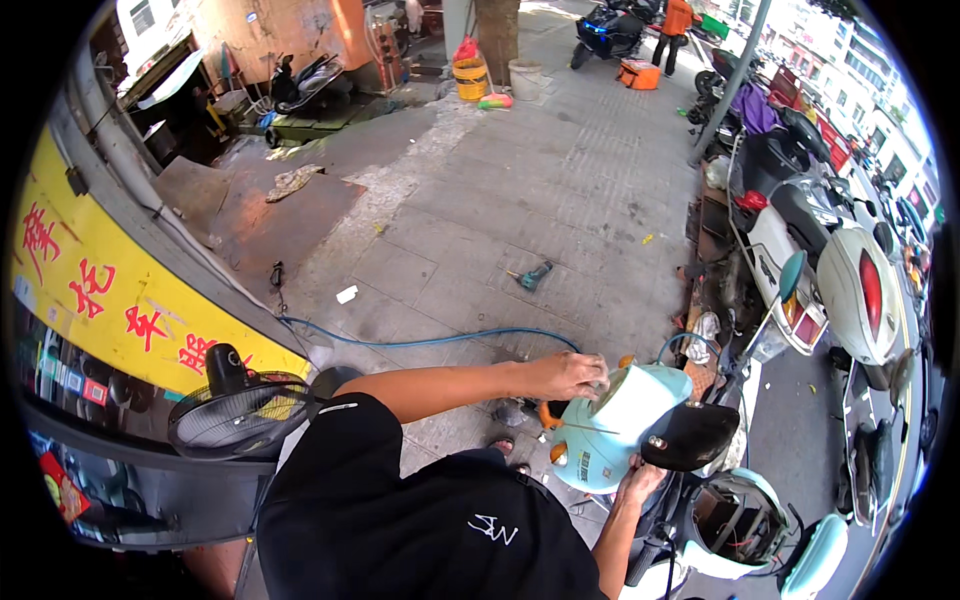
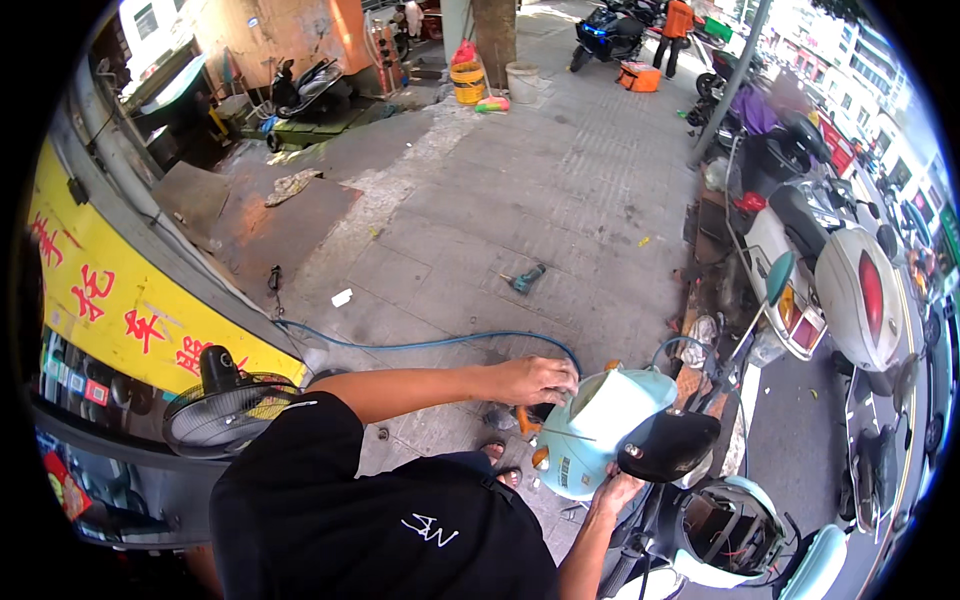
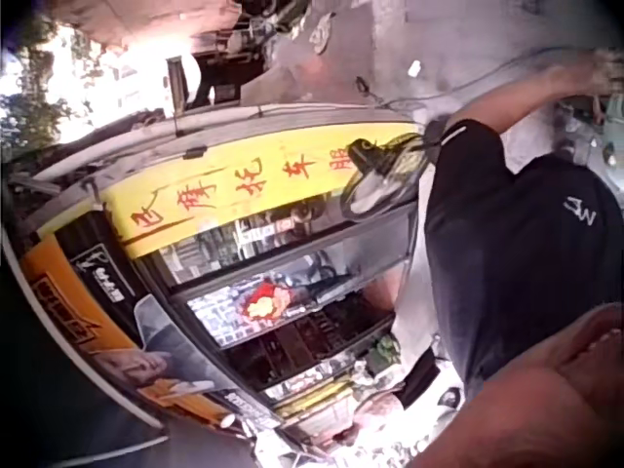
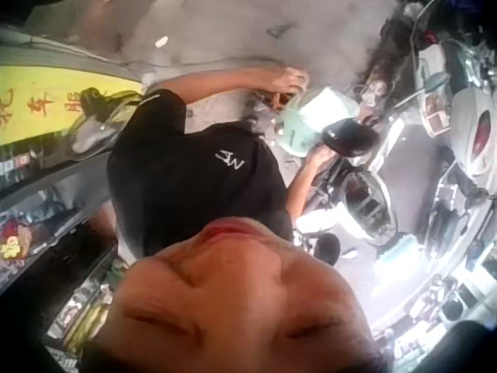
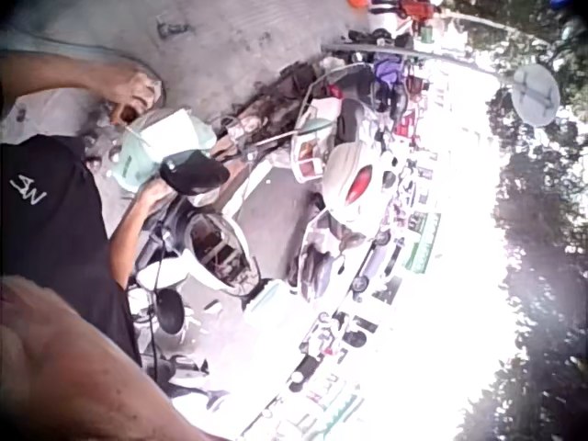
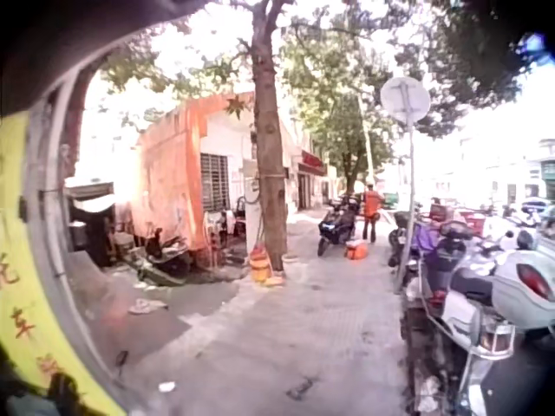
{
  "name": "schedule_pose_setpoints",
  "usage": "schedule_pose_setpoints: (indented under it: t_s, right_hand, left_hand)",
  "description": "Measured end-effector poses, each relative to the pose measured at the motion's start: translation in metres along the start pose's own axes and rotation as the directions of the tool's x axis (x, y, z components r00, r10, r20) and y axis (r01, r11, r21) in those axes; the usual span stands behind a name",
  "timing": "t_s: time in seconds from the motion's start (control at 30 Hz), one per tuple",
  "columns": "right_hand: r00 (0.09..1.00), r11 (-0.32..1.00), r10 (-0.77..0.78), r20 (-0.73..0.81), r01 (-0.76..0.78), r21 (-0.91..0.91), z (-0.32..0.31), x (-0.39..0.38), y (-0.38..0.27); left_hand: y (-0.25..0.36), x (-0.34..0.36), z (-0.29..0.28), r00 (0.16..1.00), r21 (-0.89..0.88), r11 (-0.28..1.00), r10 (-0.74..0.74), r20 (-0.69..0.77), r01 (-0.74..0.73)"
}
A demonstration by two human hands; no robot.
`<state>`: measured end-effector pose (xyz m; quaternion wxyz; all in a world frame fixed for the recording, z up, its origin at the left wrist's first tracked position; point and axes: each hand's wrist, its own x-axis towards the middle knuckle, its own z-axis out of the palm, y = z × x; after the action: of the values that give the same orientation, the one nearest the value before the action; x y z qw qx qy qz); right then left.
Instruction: The person uses a screwdriver to remove screws from the front cowl of a light blue scooter, detaches the plastic cover, and then works on the front panel of a second silver scooter using a power drill and their hands.
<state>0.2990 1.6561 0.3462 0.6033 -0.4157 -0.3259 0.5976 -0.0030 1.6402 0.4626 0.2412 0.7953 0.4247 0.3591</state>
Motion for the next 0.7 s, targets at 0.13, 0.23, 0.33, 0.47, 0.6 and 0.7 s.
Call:
schedule_pose_setpoints:
  t_s: [0.13,0.23,0.33,0.47,0.6,0.7]
  right_hand:
    - [0.986,0.997,0.081,-0.147,-0.081,0.011,0.025,-0.002,-0.008]
    - [0.995,0.999,0.033,-0.098,-0.033,-0.004,0.012,0.004,0.002]
    - [0.995,0.998,0.053,-0.087,-0.049,0.046,0.019,0.002,0.001]
    - [0.996,0.998,0.067,-0.054,-0.068,-0.008,0.034,-0.006,-0.013]
    - [0.994,0.992,0.095,-0.047,-0.098,-0.083,0.029,-0.014,-0.022]
    - [0.992,0.983,0.118,-0.054,-0.124,-0.135,0.029,-0.015,-0.022]
  left_hand:
    - [0.004,0.011,-0.008,0.995,-0.121,0.987,-0.1,0.028,0.103]
    - [-0.009,0.023,-0.015,0.986,-0.099,0.981,-0.163,0.022,0.164]
    - [-0.045,0.013,-0.026,0.954,-0.05,0.953,-0.298,0.025,0.299]
    - [-0.095,-0.043,-0.032,0.875,-0.058,0.878,-0.479,-0.067,0.475]
    - [-0.178,-0.141,0.033,0.636,-0.063,0.636,-0.771,-0.028,0.769]
    - [-0.206,-0.244,0.102,0.437,-0.08,0.43,-0.889,0.135,0.899]
